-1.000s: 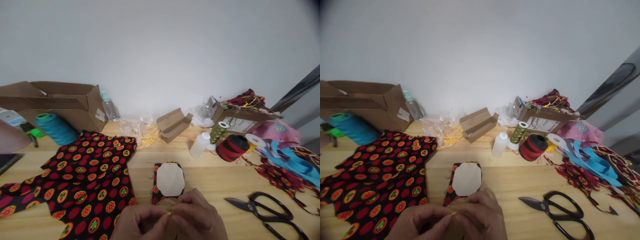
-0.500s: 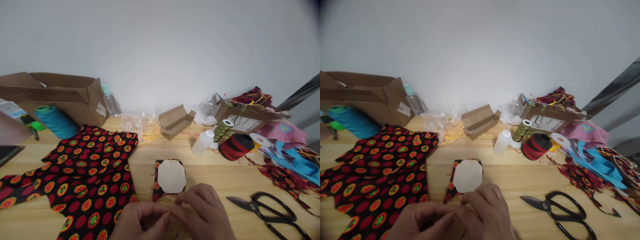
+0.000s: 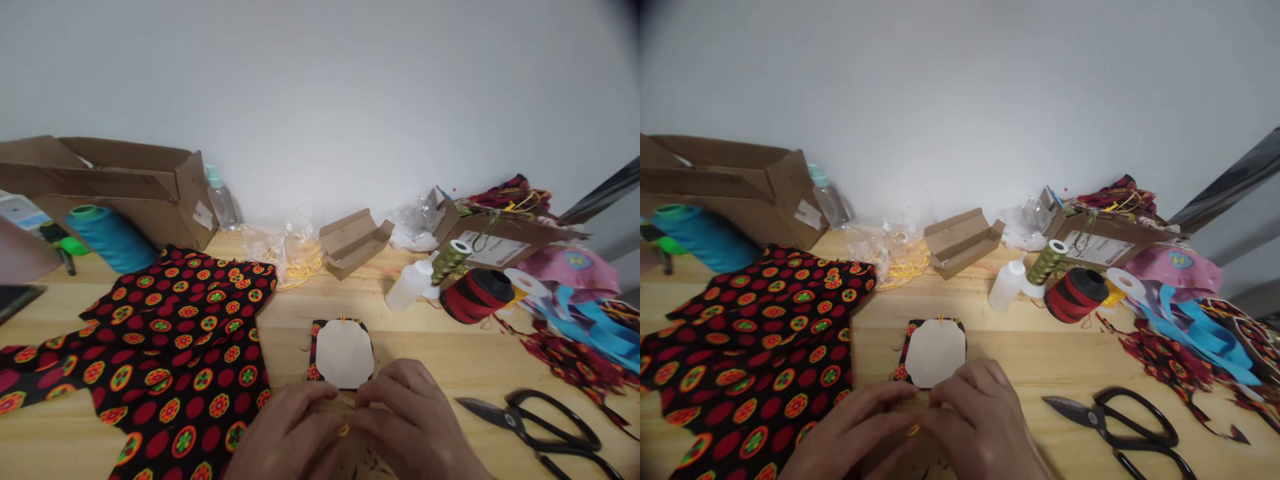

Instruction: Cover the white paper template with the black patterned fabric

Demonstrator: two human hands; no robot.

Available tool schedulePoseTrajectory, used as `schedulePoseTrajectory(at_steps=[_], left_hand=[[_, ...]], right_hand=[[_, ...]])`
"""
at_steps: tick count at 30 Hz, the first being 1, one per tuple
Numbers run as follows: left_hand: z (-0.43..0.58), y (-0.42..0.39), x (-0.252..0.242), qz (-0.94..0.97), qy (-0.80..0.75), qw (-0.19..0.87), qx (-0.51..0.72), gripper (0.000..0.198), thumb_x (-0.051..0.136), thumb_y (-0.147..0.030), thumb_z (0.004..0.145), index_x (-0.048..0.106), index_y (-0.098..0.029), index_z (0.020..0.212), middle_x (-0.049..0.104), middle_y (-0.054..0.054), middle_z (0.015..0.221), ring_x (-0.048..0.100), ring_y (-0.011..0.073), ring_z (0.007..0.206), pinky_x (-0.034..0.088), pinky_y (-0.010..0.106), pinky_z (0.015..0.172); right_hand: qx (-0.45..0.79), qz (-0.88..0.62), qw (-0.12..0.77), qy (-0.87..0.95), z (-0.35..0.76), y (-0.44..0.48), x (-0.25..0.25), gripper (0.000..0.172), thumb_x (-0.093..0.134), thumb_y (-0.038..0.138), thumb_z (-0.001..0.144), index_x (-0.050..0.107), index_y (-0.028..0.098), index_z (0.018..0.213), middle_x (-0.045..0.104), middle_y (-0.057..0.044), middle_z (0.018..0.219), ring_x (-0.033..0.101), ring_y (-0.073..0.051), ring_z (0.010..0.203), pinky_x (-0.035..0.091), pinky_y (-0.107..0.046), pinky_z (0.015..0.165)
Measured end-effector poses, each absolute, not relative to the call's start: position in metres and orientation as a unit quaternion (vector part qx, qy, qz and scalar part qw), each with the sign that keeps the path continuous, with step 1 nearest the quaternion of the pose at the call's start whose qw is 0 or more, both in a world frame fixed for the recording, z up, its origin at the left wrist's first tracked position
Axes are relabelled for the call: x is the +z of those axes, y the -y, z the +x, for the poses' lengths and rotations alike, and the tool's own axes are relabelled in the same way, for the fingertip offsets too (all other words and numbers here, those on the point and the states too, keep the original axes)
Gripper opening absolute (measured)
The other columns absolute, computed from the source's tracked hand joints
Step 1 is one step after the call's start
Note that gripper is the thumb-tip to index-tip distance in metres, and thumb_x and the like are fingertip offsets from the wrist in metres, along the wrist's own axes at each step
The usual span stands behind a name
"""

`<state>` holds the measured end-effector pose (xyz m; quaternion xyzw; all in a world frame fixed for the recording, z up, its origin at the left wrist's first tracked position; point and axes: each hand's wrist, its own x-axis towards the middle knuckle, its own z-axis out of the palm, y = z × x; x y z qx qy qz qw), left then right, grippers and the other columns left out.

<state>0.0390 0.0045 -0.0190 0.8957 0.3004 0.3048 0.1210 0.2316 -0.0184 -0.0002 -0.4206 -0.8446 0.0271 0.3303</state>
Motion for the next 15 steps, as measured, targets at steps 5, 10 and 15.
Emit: schedulePoseTrajectory(at_steps=[5,10,15], left_hand=[[0.041,-0.014,-0.011,0.908,-0.268,0.02,0.321,0.023,0.041,-0.017,0.085,0.064,-0.022,0.087,0.067,0.004,0.091,0.063,0.0164,0.085,0.054,0.026,0.071],[0.035,-0.029,0.01,0.929,-0.228,0.057,0.287,0.023,0.047,-0.012,0.083,0.062,-0.026,0.094,0.064,0.0,0.097,0.057,0.015,0.094,0.047,0.029,0.085],[0.038,-0.04,0.027,0.931,-0.207,0.185,0.238,0.012,0.05,-0.016,0.084,0.059,-0.025,0.084,0.065,-0.007,0.081,0.057,0.0087,0.084,0.037,0.025,0.094]], right_hand=[[0.096,-0.404,0.309,0.856,0.238,0.005,0.01,0.008,0.057,0.019,0.081,0.064,0.024,0.08,0.067,0.002,0.076,0.051,-0.013,0.072,0.037,-0.029,0.066],[0.195,-0.374,0.298,0.856,0.243,-0.007,0.018,0.007,0.06,0.022,0.08,0.064,0.022,0.074,0.064,0.002,0.076,0.051,-0.013,0.078,0.038,-0.028,0.071],[0.218,-0.351,0.324,0.851,0.241,-0.011,0.018,0.005,0.062,0.019,0.078,0.065,0.019,0.075,0.064,0.001,0.073,0.053,-0.012,0.075,0.037,-0.028,0.07]])
